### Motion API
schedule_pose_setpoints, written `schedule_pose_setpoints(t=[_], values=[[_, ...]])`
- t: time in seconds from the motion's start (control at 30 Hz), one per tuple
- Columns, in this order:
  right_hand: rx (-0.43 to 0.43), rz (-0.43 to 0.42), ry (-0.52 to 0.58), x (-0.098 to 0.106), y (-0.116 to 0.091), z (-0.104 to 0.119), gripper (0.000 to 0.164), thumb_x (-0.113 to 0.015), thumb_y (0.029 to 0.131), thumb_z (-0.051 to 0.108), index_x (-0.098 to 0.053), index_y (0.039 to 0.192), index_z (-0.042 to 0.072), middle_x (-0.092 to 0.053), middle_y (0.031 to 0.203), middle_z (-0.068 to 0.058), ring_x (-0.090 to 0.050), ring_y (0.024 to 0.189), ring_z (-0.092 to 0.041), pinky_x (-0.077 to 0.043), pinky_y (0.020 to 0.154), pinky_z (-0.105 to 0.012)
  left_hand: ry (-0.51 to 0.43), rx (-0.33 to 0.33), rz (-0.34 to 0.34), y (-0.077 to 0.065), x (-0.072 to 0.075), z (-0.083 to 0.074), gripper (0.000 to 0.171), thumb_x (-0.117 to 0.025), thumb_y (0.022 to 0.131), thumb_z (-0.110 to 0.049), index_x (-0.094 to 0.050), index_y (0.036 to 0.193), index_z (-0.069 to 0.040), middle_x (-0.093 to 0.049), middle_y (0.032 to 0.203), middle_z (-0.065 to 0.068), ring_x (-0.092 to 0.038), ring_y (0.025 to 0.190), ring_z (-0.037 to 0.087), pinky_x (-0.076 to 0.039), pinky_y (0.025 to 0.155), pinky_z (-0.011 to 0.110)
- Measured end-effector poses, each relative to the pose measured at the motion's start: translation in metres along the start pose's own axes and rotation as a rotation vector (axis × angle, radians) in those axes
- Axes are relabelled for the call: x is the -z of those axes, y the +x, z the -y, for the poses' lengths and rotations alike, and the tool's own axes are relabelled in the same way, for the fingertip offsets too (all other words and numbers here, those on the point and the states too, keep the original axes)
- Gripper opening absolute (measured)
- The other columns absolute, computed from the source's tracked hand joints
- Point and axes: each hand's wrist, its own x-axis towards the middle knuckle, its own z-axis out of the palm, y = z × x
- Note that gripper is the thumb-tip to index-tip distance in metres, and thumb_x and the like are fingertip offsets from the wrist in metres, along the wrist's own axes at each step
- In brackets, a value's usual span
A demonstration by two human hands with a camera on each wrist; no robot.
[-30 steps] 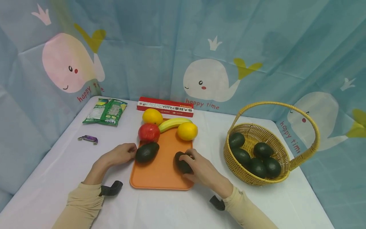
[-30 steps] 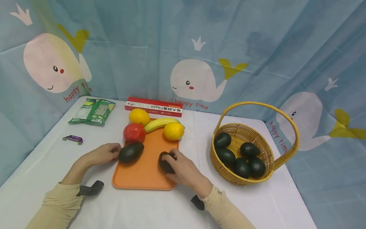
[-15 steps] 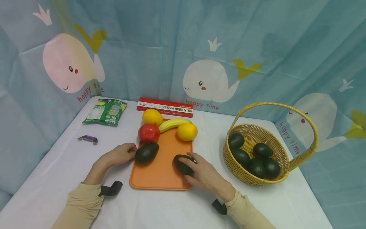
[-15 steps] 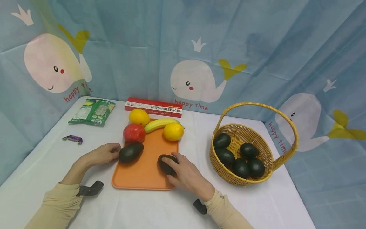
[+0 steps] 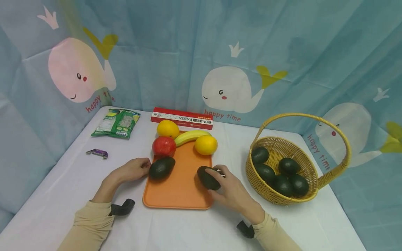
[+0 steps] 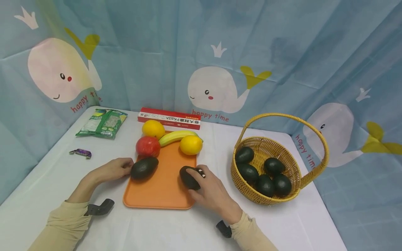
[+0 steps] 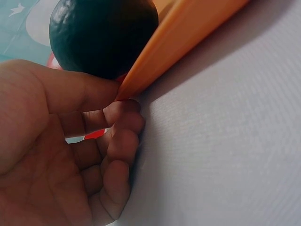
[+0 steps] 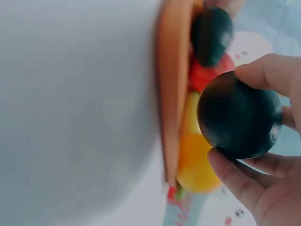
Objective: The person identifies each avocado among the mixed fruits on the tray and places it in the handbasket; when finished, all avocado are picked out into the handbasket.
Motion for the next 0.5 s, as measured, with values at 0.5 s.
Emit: schedule_pose_setpoints(t=[0.5], values=[[-0.308,-0.287,-0.073,0.082,-0.040,-0.053,0.067,-0.075,0.077,0.017,-0.046,0.137,0.007,-0.059,0.124,-0.018,-0.063,0.103,-0.035,-0.051,0.080,-0.053,0.001,0.003,0.003,0.000,0.000,-0.001,0.010,-0.051,0.090,-0.014,-0.057,0.087,-0.007,-0.051,0.076,0.003,-0.048,0.077,0.017,-0.036,0.068,0.030]])
